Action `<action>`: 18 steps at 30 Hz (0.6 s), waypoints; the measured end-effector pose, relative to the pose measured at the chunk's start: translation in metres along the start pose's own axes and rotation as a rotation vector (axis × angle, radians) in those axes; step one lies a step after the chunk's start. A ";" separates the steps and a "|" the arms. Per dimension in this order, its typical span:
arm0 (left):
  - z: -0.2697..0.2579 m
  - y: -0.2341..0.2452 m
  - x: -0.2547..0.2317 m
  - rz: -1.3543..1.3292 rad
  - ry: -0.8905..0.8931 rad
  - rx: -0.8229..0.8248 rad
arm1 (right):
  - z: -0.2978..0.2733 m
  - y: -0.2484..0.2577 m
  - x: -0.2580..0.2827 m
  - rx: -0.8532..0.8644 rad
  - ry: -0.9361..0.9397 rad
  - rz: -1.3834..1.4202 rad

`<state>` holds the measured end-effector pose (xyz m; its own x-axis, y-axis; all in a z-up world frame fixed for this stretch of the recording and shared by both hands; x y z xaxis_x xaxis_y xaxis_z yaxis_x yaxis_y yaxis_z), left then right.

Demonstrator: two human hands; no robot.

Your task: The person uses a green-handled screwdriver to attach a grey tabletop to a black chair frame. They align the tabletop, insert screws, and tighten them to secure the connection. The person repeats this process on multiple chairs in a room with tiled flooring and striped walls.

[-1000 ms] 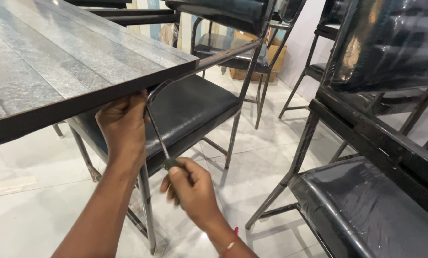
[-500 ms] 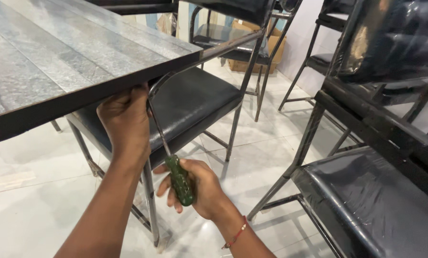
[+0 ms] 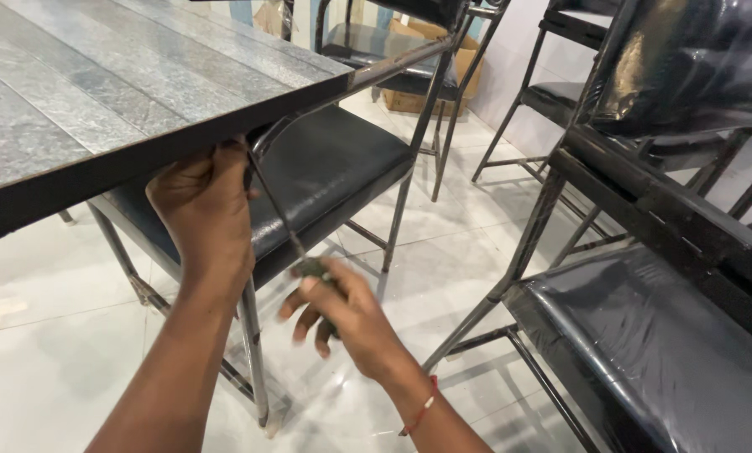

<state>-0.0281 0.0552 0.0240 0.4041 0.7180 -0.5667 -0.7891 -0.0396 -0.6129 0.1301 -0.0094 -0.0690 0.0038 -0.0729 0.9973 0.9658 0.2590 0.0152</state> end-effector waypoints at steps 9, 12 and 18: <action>-0.002 0.000 -0.001 -0.173 0.022 0.020 | -0.015 -0.002 0.012 -0.296 0.421 -0.483; -0.004 -0.001 -0.004 -0.026 -0.001 0.024 | -0.025 -0.003 0.019 -0.476 0.608 -0.688; -0.006 0.000 -0.005 0.013 -0.034 0.054 | -0.019 0.001 0.018 -0.384 0.627 -0.393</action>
<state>-0.0276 0.0474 0.0240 0.3782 0.7412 -0.5546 -0.8186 -0.0121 -0.5743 0.1359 -0.0287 -0.0522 -0.3181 -0.6413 0.6982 0.9477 -0.2357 0.2152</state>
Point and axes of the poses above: each hand's wrist, its own z-axis towards the middle knuckle, its own y-axis out of the back of the hand, x = y × z, the point moved 6 cm from there along z, towards the middle knuckle, and after that the axes turned 13 degrees about -z, right-handed, at the moved point
